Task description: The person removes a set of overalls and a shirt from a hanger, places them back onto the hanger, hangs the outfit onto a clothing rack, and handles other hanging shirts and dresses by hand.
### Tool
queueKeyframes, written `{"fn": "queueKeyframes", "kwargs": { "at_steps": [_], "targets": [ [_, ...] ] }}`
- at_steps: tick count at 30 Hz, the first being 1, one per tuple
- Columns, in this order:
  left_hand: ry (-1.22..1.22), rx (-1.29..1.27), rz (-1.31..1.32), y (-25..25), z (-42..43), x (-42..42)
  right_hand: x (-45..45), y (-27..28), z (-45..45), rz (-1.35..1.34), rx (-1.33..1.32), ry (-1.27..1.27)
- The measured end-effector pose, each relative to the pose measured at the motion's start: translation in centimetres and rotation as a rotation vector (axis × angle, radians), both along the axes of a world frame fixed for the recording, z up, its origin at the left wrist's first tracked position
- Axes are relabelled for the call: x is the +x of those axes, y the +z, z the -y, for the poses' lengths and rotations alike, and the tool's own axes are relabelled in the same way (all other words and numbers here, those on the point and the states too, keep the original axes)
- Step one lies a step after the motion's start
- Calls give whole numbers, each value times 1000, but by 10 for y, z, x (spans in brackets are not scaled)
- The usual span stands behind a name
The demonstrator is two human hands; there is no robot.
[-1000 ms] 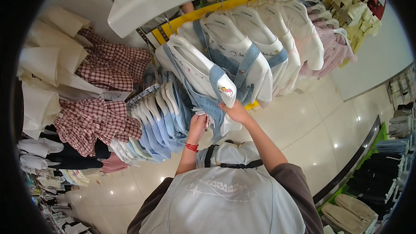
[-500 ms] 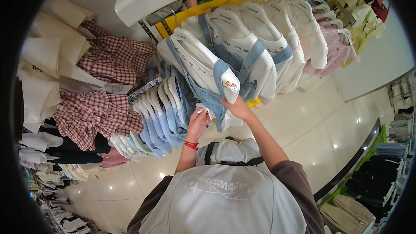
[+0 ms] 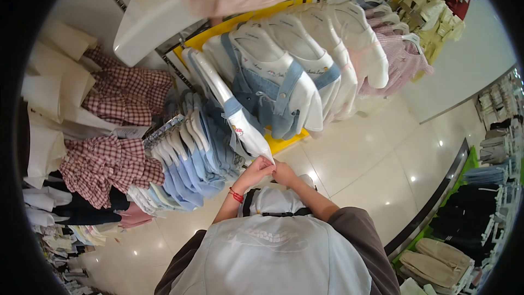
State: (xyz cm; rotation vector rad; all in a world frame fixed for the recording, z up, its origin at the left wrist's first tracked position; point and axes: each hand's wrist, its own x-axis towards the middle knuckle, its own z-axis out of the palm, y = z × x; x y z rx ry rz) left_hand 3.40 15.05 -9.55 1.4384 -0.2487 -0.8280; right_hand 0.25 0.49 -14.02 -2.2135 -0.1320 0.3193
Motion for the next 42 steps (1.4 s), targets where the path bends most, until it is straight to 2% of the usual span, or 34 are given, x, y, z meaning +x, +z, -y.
{"fn": "queueKeyframes", "kwargs": {
  "at_steps": [2,5,9,10,11,13,14,16,17,19,20,22,25,26,29,31,32,34,35,38,39,42],
  "targets": [
    [-28,66,80,-1,7,0,-6,-13,11,-9,110,-53],
    [-61,99,85,6,20,0,-8,-16,31,-142,142,-103],
    [-178,19,30,37,50,8,-3,-26,68,-65,-75,-19],
    [-202,20,84,52,62,11,-1,-41,78,-49,-98,34],
    [-180,18,249,68,75,14,0,-55,88,-34,-122,87],
    [-125,12,579,101,105,22,4,-38,109,-23,85,-15],
    [-7,21,716,117,122,28,10,-21,121,-17,186,-62],
    [232,44,978,139,154,44,29,1,142,94,174,-180],
    [269,119,990,137,167,58,37,12,151,144,169,-241],
    [341,272,1003,121,192,83,54,61,164,150,331,-350],
    [388,240,979,114,204,91,62,81,170,155,409,-402],
    [485,169,946,99,226,109,76,99,184,295,420,-354],
    [337,369,1051,88,235,121,95,104,207,409,472,-377],
    [298,590,1001,85,239,116,98,103,212,425,498,-403],
    [128,876,957,136,257,87,105,109,217,463,417,-421],
    [5,768,1114,140,276,62,109,49,228,273,304,-170],
    [22,637,1171,138,289,49,112,28,233,183,242,-40],
    [60,375,1283,134,312,31,119,73,237,83,-162,176],
    [127,401,1292,130,314,35,123,90,238,40,-367,283],
    [343,421,1278,125,299,53,129,53,246,371,140,226],
    [420,391,1253,128,283,56,126,54,245,383,300,185],
    [594,517,1068,129,257,59,133,111,230,288,739,64]
  ]
}}
